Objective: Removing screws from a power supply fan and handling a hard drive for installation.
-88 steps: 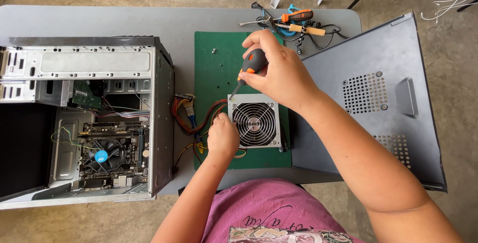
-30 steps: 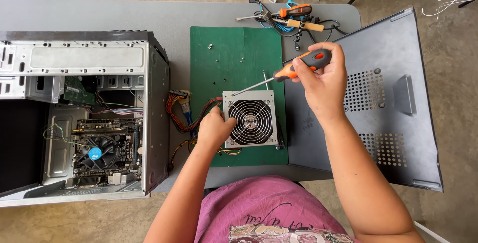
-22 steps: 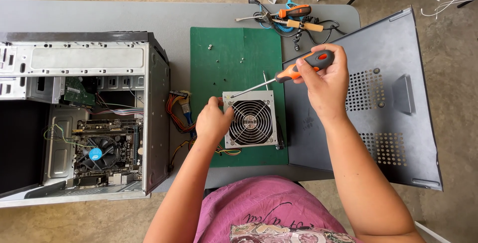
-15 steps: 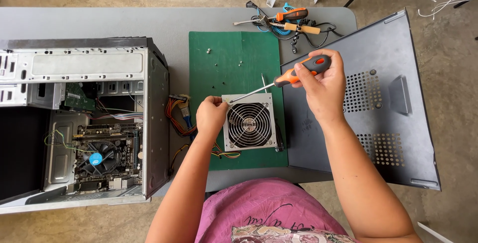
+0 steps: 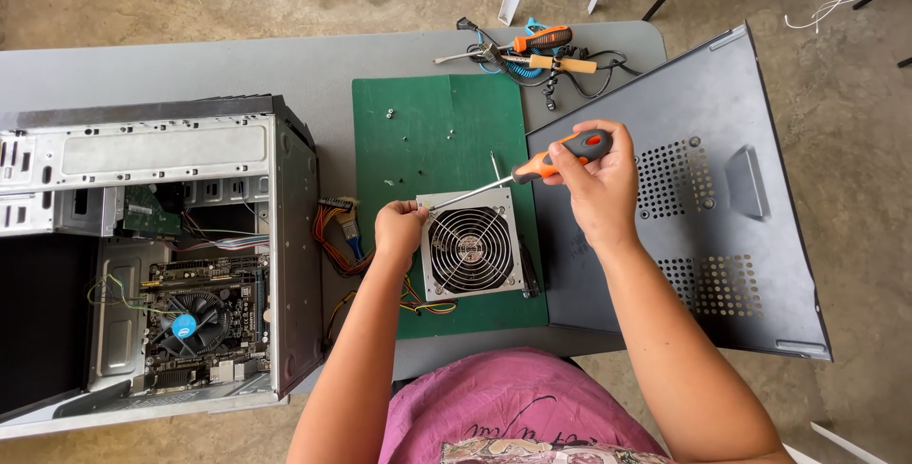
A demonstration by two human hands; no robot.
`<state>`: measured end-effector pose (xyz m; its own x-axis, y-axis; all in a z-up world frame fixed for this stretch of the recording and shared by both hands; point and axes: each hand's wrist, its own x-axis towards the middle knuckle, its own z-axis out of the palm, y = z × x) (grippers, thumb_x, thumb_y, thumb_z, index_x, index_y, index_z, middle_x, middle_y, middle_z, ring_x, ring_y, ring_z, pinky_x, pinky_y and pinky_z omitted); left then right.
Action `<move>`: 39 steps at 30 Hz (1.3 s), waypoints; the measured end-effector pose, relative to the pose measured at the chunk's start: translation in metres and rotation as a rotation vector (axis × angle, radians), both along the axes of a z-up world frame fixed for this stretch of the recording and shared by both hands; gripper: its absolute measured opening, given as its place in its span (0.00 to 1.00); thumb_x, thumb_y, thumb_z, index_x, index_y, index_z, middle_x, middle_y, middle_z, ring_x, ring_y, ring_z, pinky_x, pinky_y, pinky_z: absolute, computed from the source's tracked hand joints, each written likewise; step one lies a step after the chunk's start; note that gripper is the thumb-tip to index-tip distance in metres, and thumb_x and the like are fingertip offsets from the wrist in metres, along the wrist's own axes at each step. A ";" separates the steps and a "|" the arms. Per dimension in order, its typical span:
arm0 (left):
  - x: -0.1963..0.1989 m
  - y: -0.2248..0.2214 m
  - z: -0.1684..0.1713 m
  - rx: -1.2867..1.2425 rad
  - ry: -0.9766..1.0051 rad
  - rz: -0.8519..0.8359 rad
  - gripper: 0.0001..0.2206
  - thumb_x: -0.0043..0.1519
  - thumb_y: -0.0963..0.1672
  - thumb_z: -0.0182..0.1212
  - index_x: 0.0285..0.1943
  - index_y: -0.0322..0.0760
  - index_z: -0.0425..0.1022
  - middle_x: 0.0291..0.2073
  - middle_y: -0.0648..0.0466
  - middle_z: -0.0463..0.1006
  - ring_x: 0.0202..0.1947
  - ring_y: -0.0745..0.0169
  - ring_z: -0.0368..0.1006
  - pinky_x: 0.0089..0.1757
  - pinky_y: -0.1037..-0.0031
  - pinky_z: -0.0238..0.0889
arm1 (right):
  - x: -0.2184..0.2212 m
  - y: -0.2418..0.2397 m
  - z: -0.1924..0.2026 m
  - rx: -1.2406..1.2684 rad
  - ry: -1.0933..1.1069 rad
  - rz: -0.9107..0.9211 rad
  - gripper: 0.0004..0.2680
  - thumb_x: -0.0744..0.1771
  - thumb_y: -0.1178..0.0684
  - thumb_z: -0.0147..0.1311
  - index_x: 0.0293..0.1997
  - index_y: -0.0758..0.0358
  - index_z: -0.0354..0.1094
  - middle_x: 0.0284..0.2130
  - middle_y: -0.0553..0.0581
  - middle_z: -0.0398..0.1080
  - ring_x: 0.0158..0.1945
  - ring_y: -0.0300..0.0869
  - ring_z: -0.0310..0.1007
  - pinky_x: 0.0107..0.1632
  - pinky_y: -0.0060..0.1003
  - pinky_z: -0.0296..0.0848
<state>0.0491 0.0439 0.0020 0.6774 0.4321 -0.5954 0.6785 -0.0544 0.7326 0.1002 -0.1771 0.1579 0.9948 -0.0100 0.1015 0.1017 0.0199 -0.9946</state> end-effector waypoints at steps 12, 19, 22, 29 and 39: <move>-0.002 0.003 -0.008 0.021 -0.065 -0.030 0.10 0.53 0.43 0.63 0.41 0.35 0.77 0.27 0.55 0.78 0.32 0.62 0.73 0.35 0.73 0.64 | -0.005 0.003 -0.001 0.016 -0.026 -0.009 0.11 0.64 0.60 0.55 0.45 0.64 0.55 0.31 0.61 0.66 0.33 0.42 0.74 0.33 0.31 0.79; 0.009 0.029 0.023 0.186 -0.014 -0.244 0.16 0.57 0.52 0.57 0.43 0.37 0.77 0.34 0.49 0.79 0.42 0.48 0.74 0.41 0.61 0.66 | -0.010 -0.002 0.001 0.018 -0.044 -0.013 0.11 0.64 0.61 0.55 0.46 0.65 0.54 0.32 0.61 0.67 0.34 0.42 0.74 0.34 0.31 0.79; 0.030 0.062 0.038 0.449 -0.052 -0.220 0.15 0.62 0.49 0.52 0.48 0.34 0.74 0.37 0.46 0.78 0.42 0.49 0.74 0.42 0.60 0.67 | -0.012 -0.007 0.012 -0.021 -0.077 -0.027 0.11 0.64 0.60 0.55 0.46 0.65 0.54 0.33 0.61 0.67 0.35 0.42 0.74 0.35 0.32 0.79; 0.089 0.118 -0.056 1.133 -0.039 -0.363 0.11 0.61 0.40 0.49 0.47 0.22 0.68 0.37 0.41 0.70 0.35 0.48 0.73 0.33 0.61 0.71 | -0.018 -0.017 0.030 -0.100 -0.194 -0.064 0.12 0.64 0.63 0.55 0.47 0.68 0.53 0.34 0.64 0.67 0.35 0.42 0.73 0.37 0.33 0.78; 0.093 0.123 -0.119 1.848 -0.175 -0.474 0.05 0.53 0.39 0.50 0.25 0.35 0.69 0.21 0.55 0.62 0.23 0.65 0.61 0.20 0.83 0.60 | -0.024 -0.048 0.020 -0.198 -0.188 -0.132 0.12 0.63 0.66 0.54 0.47 0.72 0.54 0.35 0.69 0.67 0.36 0.48 0.73 0.38 0.38 0.77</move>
<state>0.1417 0.1672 -0.1172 0.9051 0.1437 0.4001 0.3126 -0.8628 -0.3973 0.0767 -0.2249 0.1778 0.9497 -0.1001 0.2966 0.2732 -0.1978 -0.9414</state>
